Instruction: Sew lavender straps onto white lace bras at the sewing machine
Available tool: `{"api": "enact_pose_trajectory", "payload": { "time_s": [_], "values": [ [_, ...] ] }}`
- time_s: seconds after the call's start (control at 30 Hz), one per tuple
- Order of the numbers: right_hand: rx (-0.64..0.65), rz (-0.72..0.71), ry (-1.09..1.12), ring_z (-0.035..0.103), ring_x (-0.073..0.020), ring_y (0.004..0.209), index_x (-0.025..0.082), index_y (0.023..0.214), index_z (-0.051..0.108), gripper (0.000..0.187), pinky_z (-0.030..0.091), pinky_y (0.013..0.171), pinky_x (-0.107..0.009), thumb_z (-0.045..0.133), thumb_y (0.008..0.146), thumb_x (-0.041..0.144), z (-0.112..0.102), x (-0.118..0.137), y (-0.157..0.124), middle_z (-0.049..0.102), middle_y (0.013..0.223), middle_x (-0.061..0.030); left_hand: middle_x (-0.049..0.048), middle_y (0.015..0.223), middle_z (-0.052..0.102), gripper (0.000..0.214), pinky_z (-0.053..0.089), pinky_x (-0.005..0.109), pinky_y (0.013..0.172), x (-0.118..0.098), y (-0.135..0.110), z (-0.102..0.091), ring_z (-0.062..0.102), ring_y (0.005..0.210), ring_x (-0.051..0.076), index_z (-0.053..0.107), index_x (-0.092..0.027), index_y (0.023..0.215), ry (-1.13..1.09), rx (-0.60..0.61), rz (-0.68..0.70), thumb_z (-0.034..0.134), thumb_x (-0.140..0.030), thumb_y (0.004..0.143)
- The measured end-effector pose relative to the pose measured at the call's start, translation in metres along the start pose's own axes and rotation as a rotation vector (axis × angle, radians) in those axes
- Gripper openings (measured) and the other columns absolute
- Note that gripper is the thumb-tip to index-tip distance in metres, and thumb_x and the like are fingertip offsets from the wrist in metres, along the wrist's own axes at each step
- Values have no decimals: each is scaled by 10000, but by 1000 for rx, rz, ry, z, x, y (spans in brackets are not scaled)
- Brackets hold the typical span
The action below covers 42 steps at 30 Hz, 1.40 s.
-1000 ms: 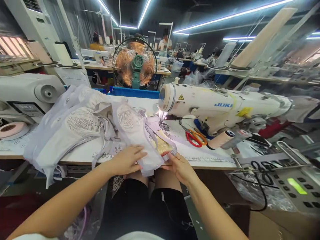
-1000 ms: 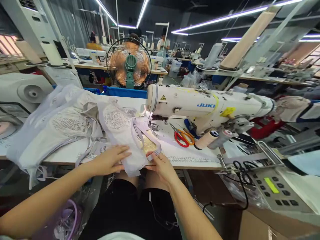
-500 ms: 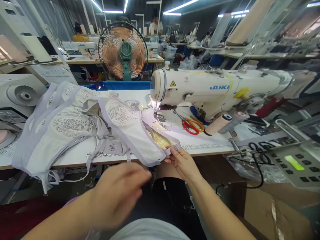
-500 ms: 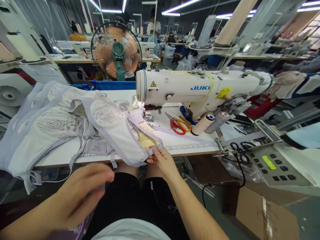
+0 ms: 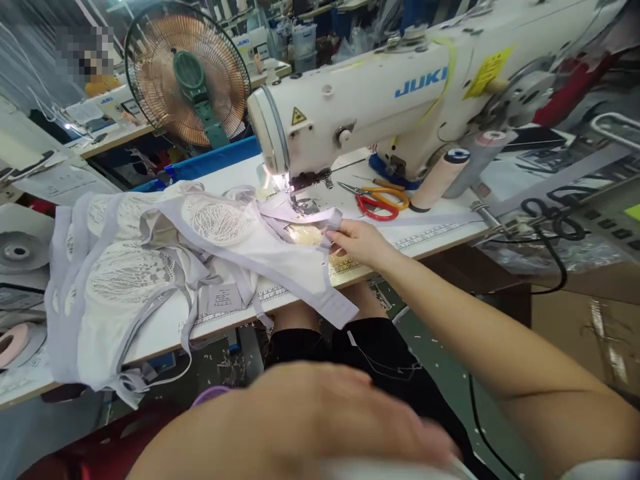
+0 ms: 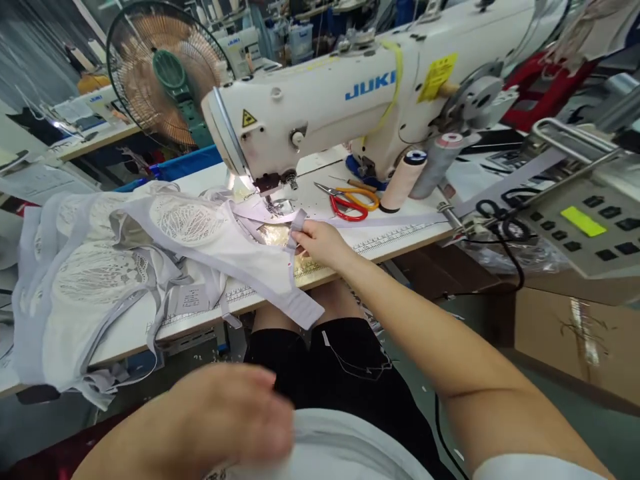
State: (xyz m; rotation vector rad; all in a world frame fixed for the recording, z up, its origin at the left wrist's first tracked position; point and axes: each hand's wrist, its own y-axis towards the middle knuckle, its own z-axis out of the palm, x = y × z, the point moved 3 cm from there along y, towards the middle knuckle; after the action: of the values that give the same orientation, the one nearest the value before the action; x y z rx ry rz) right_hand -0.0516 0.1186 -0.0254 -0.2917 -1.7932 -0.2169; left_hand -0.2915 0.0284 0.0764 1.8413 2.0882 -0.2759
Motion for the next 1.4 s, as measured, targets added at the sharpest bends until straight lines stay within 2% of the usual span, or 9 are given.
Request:
{"api": "enact_pose_trajectory", "payload": {
  "time_s": [0.03,0.07,0.2,0.33,0.43,0.6,0.87,1.13,1.4],
  "values": [
    [20,-34,-72,592,-123,550,153,753,627,116,429,484,-206,534,787,214,0,3,6,630,618,3,20,1117,642,376,444,274,917,14,16,2,588,1025,163,493,-297,1233,-52,11,145,385,-270,875],
    [31,-61,-119,585,-122,550,152,722,628,127,412,494,-204,535,784,211,0,6,11,618,588,10,60,1091,652,392,462,271,886,33,31,3,599,1004,168,514,-231,1218,-44,-33,176,347,-189,866],
    [40,-132,-232,535,-120,512,158,593,601,191,344,508,-216,564,762,236,2,15,25,569,496,23,136,1206,575,389,437,388,926,117,75,18,535,1114,251,535,-156,1197,209,46,26,352,-165,854],
    [33,-178,-354,499,-128,530,172,516,524,255,298,511,-233,566,755,248,8,16,33,558,511,13,121,1376,408,435,245,448,1071,156,79,31,323,1294,263,444,-146,1282,368,124,61,398,-306,880],
    [-17,-173,-417,508,-145,564,178,571,509,238,287,513,-244,533,785,280,11,10,37,576,557,-3,95,1396,384,441,246,463,1061,163,74,35,303,1301,258,410,-171,1307,454,112,49,340,-333,903],
    [-59,-170,-476,580,-167,716,178,888,561,154,372,597,-248,485,832,300,15,3,33,656,774,-29,91,1373,415,427,317,459,1006,166,73,39,357,1261,269,434,-181,1286,517,26,-28,332,-339,903],
    [38,-307,-586,524,-136,646,185,767,559,35,380,554,-238,542,787,209,18,6,24,578,734,-13,126,1159,545,376,347,449,992,167,74,41,434,1196,275,518,-188,1205,472,-85,-55,434,-334,869],
    [225,-463,-583,538,-167,850,236,957,653,204,448,688,-286,550,798,162,21,8,16,587,927,-40,122,1154,563,355,371,447,978,167,72,40,465,1173,265,532,-183,1170,455,-135,-39,471,-328,852],
    [297,-545,-543,537,-167,838,220,851,679,157,462,703,-300,542,813,154,19,7,17,604,897,-45,133,1193,549,342,366,446,998,167,70,37,444,1203,269,567,-184,1142,393,-112,-68,471,-339,852]
  ]
}}
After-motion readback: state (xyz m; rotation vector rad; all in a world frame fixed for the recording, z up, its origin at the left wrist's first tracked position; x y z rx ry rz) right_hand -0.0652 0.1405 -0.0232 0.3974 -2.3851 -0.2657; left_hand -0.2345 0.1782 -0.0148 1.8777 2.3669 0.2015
